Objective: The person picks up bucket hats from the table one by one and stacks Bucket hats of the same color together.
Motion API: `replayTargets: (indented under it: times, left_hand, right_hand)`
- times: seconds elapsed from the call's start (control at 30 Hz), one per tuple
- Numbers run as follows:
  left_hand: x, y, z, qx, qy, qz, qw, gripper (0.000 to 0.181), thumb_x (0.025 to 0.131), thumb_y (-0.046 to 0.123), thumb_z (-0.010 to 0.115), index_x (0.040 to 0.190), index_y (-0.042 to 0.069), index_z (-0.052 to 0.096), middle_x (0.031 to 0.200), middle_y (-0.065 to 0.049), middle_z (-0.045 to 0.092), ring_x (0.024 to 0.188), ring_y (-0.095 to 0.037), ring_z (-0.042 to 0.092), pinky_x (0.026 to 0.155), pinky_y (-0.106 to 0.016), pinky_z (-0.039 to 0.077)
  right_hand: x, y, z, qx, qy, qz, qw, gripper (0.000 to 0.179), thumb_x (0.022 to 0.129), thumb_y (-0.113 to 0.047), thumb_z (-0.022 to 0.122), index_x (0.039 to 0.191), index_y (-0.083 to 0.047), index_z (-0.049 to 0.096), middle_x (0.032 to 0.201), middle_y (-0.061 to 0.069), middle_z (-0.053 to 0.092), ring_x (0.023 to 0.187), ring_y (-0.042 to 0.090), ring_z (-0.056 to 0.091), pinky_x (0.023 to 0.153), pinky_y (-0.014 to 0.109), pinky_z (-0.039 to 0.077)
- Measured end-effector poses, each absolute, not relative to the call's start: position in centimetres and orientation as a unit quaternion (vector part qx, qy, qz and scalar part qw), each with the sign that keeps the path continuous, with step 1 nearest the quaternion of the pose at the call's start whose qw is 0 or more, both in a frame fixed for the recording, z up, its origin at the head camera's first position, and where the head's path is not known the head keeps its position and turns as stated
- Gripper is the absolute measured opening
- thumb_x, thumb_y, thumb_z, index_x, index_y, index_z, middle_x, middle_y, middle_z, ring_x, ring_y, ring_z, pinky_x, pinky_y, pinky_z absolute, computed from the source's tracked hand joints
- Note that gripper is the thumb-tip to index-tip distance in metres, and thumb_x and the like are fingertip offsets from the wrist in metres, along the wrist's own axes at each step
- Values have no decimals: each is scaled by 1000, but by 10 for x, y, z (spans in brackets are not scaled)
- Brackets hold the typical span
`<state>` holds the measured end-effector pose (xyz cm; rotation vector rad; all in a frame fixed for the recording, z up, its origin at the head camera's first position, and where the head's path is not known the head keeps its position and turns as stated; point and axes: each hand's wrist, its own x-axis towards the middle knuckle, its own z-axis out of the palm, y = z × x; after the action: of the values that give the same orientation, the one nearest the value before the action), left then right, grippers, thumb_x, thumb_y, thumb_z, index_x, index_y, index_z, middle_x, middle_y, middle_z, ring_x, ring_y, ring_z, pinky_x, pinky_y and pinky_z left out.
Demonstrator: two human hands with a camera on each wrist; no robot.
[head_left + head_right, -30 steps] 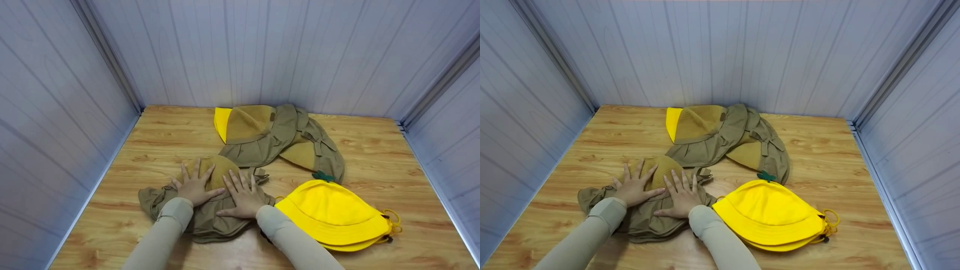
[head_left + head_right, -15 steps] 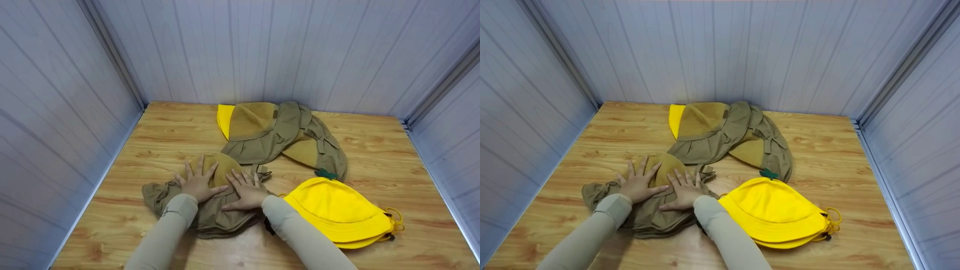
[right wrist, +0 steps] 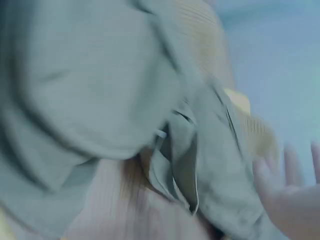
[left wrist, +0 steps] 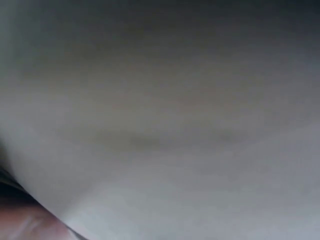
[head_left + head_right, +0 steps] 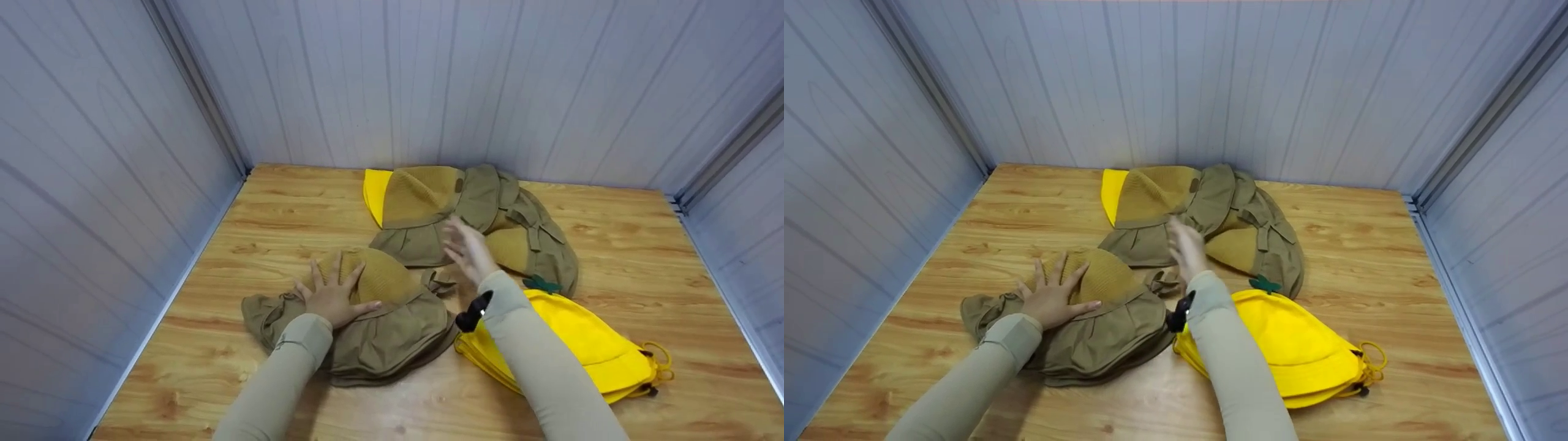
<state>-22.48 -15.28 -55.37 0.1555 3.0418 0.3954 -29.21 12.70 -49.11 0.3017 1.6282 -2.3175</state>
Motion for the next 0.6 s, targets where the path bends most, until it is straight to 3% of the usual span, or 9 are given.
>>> replayTargets:
  times: [0.13,0.27,0.5,0.6]
  left_hand:
    - [-225,-152,-553,50,989,130,41,92,76,82,56,155,42,28,168,-6,3,147,-56,-6,100,-87,5]
    - [-226,-153,-553,48,990,128,41,92,76,82,56,155,43,26,168,-7,3,147,-56,-7,100,-87,4]
    - [-224,-152,-553,50,989,134,30,92,76,83,56,154,43,28,168,-8,6,147,-57,-4,101,-87,5]
    - [-222,-151,-553,46,990,130,27,92,76,83,56,154,43,29,168,-7,6,147,-56,-4,102,-86,5]
  right_hand:
    - [-300,148,-500,206,490,-838,124,58,106,-41,40,155,-12,31,165,12,13,152,32,13,125,39,18]
    - [-303,150,-509,236,453,-849,136,59,106,-43,35,158,-17,26,167,12,0,154,32,4,126,39,11]
    - [-306,146,-524,237,369,-886,148,57,105,-45,38,157,-24,28,168,8,-7,155,27,-2,126,35,7]
    - [-309,146,-529,241,339,-898,146,59,105,-39,42,159,-23,22,168,5,-8,155,25,-3,126,35,5]
